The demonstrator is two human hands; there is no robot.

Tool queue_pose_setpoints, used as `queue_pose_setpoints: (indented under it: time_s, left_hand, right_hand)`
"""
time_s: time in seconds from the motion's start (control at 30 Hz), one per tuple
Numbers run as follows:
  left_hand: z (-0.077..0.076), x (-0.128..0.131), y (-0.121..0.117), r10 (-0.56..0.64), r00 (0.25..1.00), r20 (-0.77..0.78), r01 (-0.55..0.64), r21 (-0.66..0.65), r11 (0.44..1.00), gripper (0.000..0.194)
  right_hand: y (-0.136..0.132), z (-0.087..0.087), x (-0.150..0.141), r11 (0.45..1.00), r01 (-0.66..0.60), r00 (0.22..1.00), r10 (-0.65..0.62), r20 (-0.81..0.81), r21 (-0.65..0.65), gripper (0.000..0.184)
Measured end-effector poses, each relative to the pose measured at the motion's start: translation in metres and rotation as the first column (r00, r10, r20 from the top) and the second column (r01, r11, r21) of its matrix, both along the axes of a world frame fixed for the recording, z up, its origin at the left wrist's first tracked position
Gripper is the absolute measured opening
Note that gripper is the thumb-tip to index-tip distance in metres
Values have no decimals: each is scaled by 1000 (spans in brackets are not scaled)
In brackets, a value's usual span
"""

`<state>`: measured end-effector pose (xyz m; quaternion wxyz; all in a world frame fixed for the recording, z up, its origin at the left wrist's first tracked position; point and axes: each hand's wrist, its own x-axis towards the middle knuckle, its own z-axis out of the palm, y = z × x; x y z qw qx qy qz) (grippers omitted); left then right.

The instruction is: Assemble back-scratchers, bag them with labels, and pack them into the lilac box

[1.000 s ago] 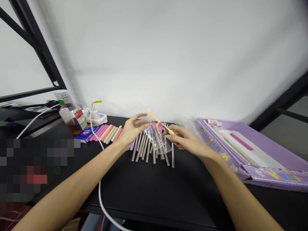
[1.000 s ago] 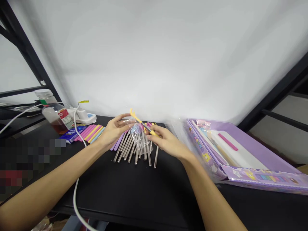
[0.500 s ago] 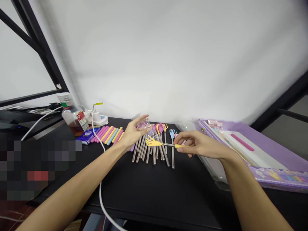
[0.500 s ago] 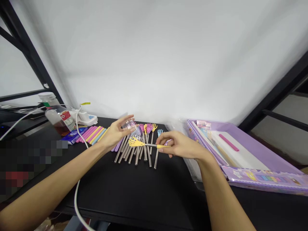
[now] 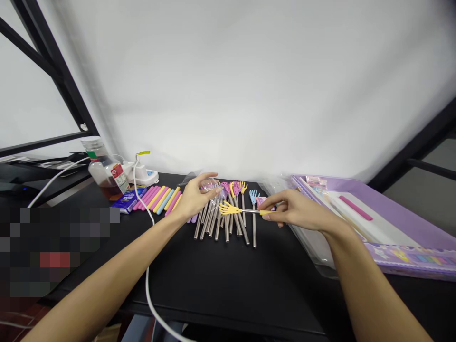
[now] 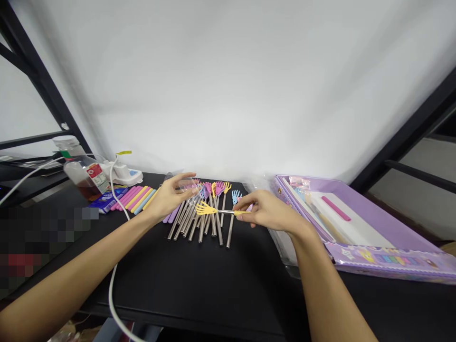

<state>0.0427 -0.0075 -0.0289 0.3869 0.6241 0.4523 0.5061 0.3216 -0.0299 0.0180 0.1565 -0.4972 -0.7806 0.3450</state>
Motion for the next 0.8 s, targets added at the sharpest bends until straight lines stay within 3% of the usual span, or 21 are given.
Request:
queue_pose_setpoints:
  time_s: [0.17,0.33,0.43,0.57,0.7,0.8]
  left_hand:
    - [-4,1,1,-9,1000,19,8,18,1000,58]
    - [-9,3,0,-2,1000,6,2,20,1000,59]
    - [-10,6,-1,-25,996,80,27,-23,999,59]
    - [-5,14,-7,-70,975,209,80,-40,996,54]
    - [1,25,-20,-138,978,159,140,-5,990,58]
    - [1,30,-24,-197,965,172,199,2,980,49]
  right_hand:
    - [-1,-2,-4,997,-7,1000,9,-21,73,28]
    - [-1,-1,-7,979,59,998,-60,-1,194,28]
    - [2,-3,-6,972,82,996,-74,-42,222,25]
    - [4,-12,-16,981,128,968,-92,-233,143,28]
    - [1,-22,-41,991,129,897,-96,-432,47,37]
    - [-2,-24,-52,991,132,882,-104,-460,30,40]
